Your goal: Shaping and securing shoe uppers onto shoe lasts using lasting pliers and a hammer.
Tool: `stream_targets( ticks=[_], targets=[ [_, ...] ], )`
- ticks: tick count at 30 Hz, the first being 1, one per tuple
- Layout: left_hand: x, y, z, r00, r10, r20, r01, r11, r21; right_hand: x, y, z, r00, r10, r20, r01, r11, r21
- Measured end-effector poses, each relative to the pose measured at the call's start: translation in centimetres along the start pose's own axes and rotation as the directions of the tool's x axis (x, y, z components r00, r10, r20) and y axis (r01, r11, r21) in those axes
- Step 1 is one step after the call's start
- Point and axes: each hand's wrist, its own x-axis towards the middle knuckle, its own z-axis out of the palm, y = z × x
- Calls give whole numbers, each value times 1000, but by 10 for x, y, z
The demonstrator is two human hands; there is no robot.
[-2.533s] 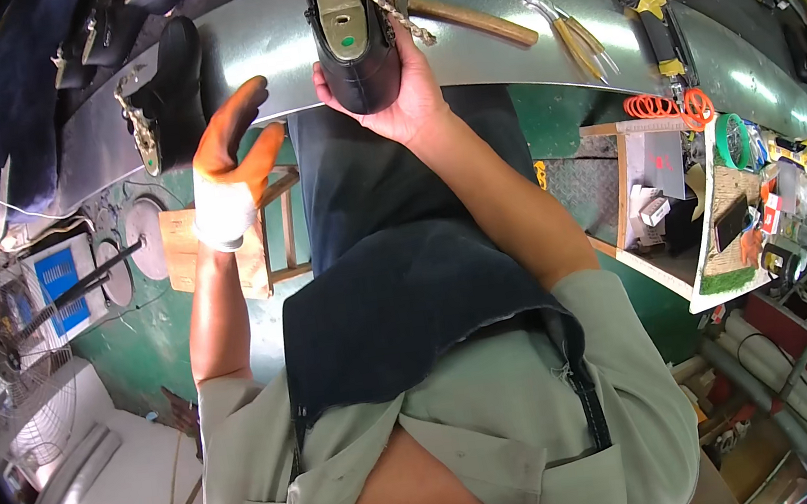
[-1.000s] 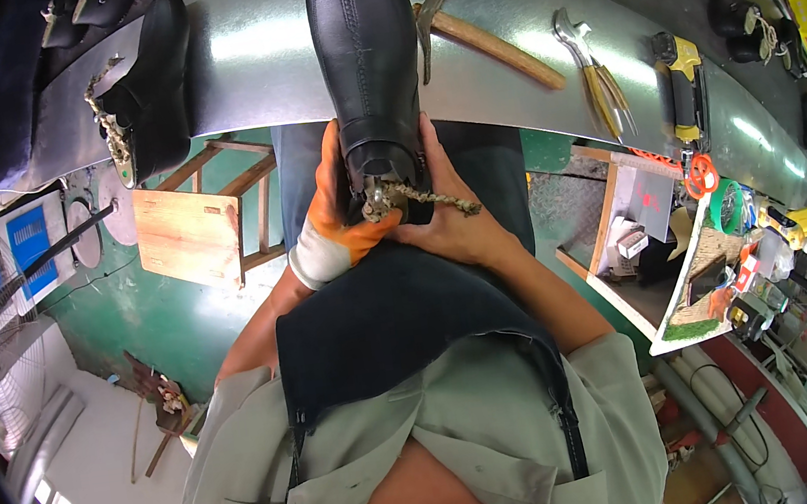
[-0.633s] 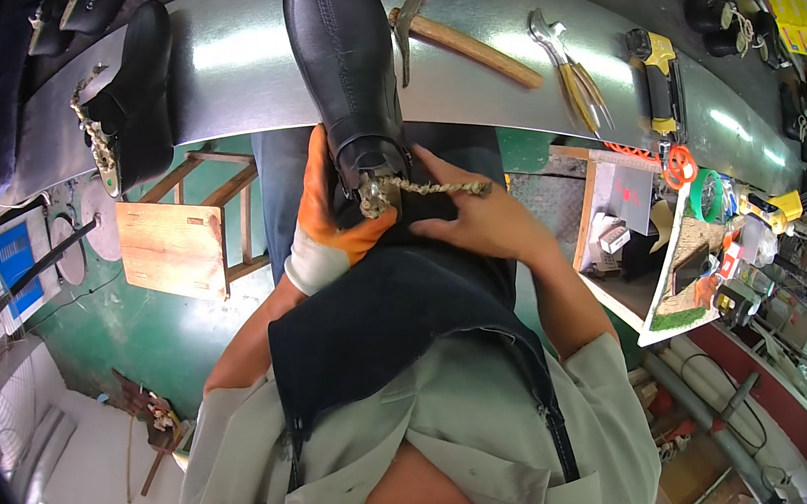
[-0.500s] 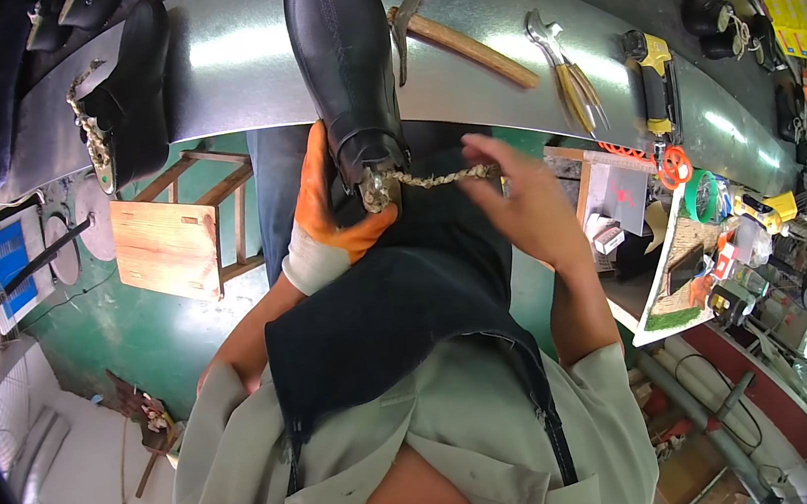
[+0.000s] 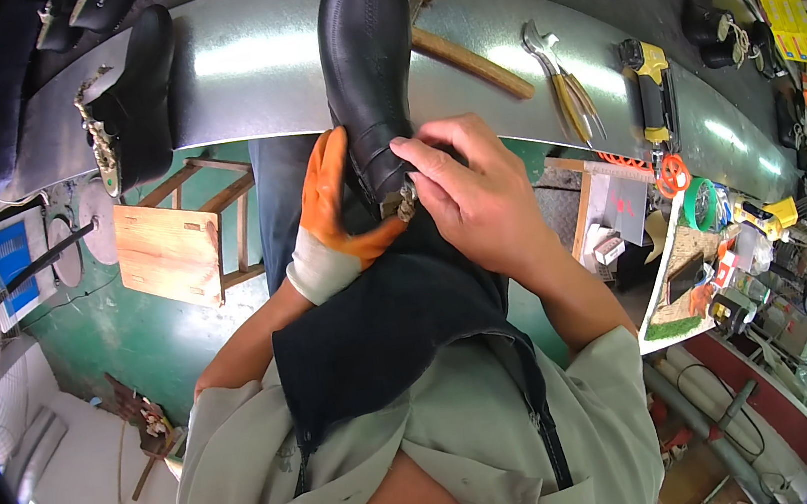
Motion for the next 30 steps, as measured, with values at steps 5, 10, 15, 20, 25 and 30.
stream_targets(
  ticks=[5, 10, 15, 20, 25, 30],
  targets=[
    [7, 8, -2, 999, -41, 19, 42, 996, -72, 7, 15, -3, 976, -202, -87, 195, 977, -84],
    [6, 10, 2, 986, -167, 2, 165, 972, -169, 5, 19, 3, 967, -199, -156, 196, 980, -38],
    [3, 3, -1, 973, -225, 47, 229, 927, -296, 10, 18, 14, 957, -217, -191, 224, 974, 18],
    [5, 1, -21, 955, -255, 155, 297, 851, -433, 26, 12, 25, 967, -215, -139, 224, 973, 49],
    [31, 21, -71, 893, -301, 334, 448, 664, -599, 30, 15, 27, 973, -202, -111, 214, 971, 108],
    [66, 17, -68, 978, -145, 152, 183, 944, -273, 36, 20, 10, 981, 113, 158, -172, 883, 436]
  ],
)
